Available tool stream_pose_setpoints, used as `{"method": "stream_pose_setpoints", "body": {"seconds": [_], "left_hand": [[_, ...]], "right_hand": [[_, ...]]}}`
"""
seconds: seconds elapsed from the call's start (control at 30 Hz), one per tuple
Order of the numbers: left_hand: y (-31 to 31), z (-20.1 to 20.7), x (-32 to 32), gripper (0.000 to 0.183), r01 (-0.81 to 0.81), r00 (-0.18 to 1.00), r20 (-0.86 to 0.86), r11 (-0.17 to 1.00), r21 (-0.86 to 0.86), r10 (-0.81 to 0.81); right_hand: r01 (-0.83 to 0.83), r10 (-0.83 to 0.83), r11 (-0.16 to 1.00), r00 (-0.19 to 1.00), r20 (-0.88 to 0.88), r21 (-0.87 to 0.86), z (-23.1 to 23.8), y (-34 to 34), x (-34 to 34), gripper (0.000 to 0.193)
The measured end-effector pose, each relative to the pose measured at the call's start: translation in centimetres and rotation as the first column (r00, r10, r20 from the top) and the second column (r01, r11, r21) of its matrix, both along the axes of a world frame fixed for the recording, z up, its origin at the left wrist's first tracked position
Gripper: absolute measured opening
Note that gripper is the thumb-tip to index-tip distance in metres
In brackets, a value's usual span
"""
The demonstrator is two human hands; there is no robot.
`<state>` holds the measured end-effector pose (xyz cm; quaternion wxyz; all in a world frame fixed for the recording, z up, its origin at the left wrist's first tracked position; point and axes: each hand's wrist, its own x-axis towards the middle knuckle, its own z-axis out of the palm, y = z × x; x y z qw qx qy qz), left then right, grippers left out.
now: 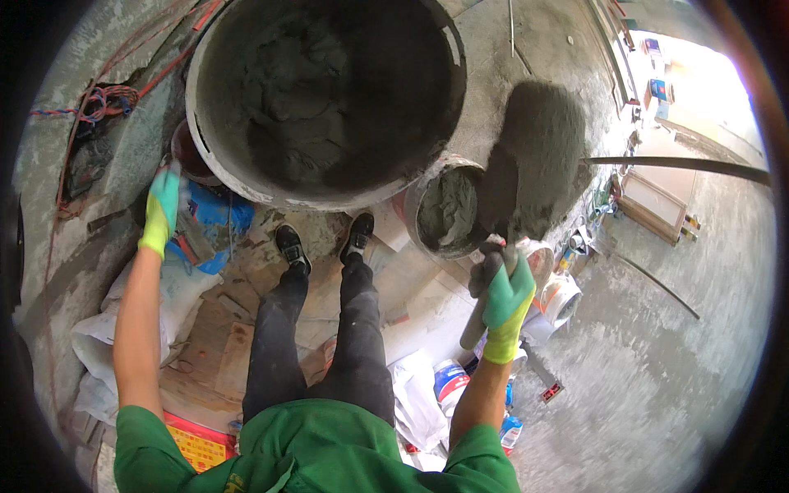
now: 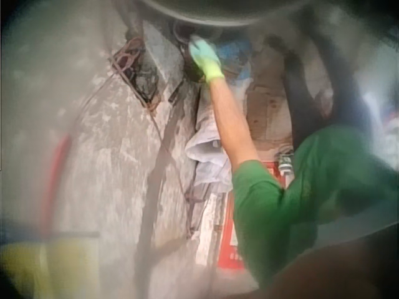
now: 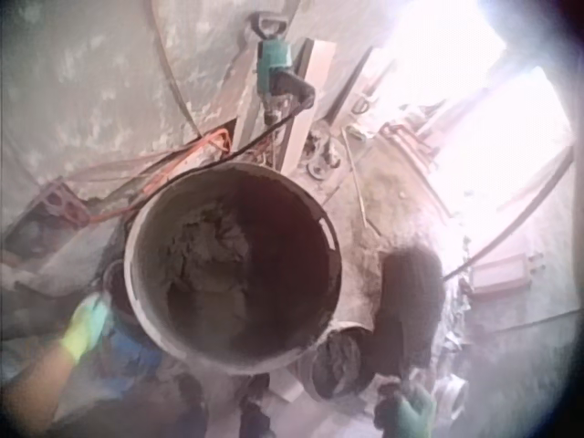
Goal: The person mixes cement in a bucket using a trowel, then scoops the mixture into a smaller bucket. They carry the bucket to a tiled floor area and apply the cement between tiles using a trowel.
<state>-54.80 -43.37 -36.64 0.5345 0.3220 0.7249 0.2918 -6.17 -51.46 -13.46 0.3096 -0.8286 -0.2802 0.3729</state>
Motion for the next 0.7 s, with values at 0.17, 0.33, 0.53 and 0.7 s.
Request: {"method": "stream_pose_setpoints", "body": {"seconds": [0.17, 0.33, 0.53, 0.7], "left_hand": [[-16.5, 1.9, -3.9, 0.030, 0.375, 0.751, -0.404, 0.841, -0.390, -0.522], [-30.7, 4.9, -4.5, 0.030, 0.156, 0.904, -0.164, 0.663, -0.733, -0.394], [-38.7, 8.4, 0.2, 0.022, -0.099, 0.992, -0.123, 0.664, -0.741, 0.010], [-39.6, 9.4, 7.5, 0.020, -0.119, 0.993, -0.065, 0.732, -0.671, 0.101]], "right_hand": [[0.077, -0.053, 0.996, 0.933, 0.356, -0.053, -7.7, -9.1, 4.7, 0.015], [0.028, 0.100, 0.756, 0.982, 0.158, -0.654, -21.1, -10.0, 9.2, 0.023], [0.178, -0.255, 0.887, 0.958, -0.130, -0.426, -19.9, -11.1, 9.5, 0.013], [0.041, -0.098, 0.973, 0.964, -0.247, -0.229, -11.3, -9.6, 13.2, 0.016]]}}
